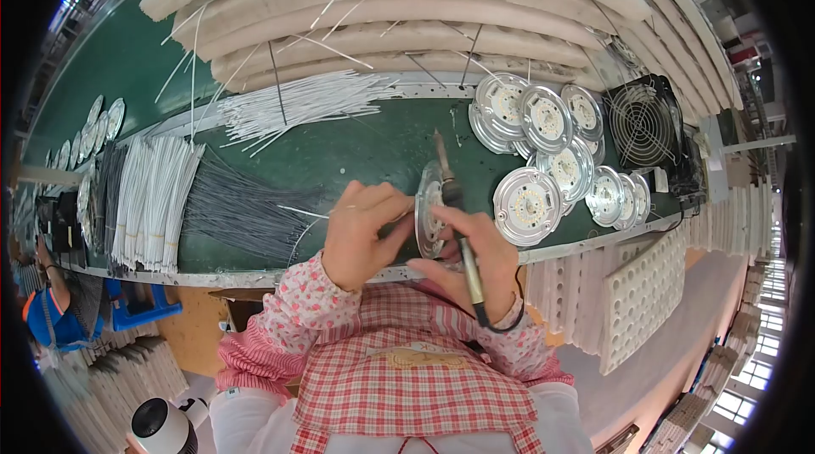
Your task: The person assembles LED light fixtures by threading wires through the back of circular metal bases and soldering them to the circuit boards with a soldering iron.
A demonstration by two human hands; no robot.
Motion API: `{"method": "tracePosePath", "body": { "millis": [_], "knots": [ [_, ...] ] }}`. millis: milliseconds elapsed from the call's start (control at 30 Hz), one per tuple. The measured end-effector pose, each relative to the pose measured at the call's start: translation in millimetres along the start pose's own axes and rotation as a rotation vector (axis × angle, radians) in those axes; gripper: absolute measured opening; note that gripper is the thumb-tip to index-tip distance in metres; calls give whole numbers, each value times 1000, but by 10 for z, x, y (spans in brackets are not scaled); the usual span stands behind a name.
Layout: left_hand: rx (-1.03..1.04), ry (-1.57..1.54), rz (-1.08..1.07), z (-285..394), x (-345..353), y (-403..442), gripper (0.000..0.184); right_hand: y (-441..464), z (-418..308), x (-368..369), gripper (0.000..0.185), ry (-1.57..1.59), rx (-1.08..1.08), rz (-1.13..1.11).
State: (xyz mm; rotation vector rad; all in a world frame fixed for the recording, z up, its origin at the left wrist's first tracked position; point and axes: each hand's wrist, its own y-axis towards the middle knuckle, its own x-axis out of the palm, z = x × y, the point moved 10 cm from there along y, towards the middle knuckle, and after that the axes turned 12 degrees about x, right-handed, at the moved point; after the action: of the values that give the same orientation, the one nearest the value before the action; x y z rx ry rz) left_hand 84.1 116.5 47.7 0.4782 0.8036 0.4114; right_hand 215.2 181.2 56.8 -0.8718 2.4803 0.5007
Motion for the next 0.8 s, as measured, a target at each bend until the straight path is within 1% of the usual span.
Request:
{"method": "tracePosePath", "body": {
  "millis": [33,100,133,167,200,267,300,400,500,600,633,733,800],
  "knots": [
    [-33,-48,-28,-88,16,-16,19,23,99,13,83,-32,72,-99],
    [-111,-171,-84,-234,38,-43,18,195,97,11,100,-37,-20,-145],
    [-151,-220,-79,-275,57,-54,18,297,112,18,108,-39,-64,-169],
    [-189,-269,-74,-315,76,-62,18,344,255,161,122,65,-25,-339],
    [-227,-316,-69,-356,91,-67,19,354,293,201,123,88,-26,-347],
    [-325,-365,13,-406,89,-91,18,393,309,303,126,138,-31,-364],
    [-378,-389,55,-413,97,-124,18,403,291,293,126,130,-17,-334],
    [-495,-447,166,-406,97,-206,18,370,373,328,121,269,39,-237],
    [-473,-485,149,-424,123,-228,16,331,344,316,121,292,78,-240],
    [-446,-488,28,-453,128,-219,17,251,448,378,121,418,197,-298],
    [-409,-444,-14,-403,92,-167,14,247,414,345,120,363,162,-267],
    [-427,-466,-10,-381,76,-202,16,233,282,236,117,175,79,-164],
    [-401,-290,-69,-266,34,-131,22,189,180,204,113,21,57,-86]
  ]
}}
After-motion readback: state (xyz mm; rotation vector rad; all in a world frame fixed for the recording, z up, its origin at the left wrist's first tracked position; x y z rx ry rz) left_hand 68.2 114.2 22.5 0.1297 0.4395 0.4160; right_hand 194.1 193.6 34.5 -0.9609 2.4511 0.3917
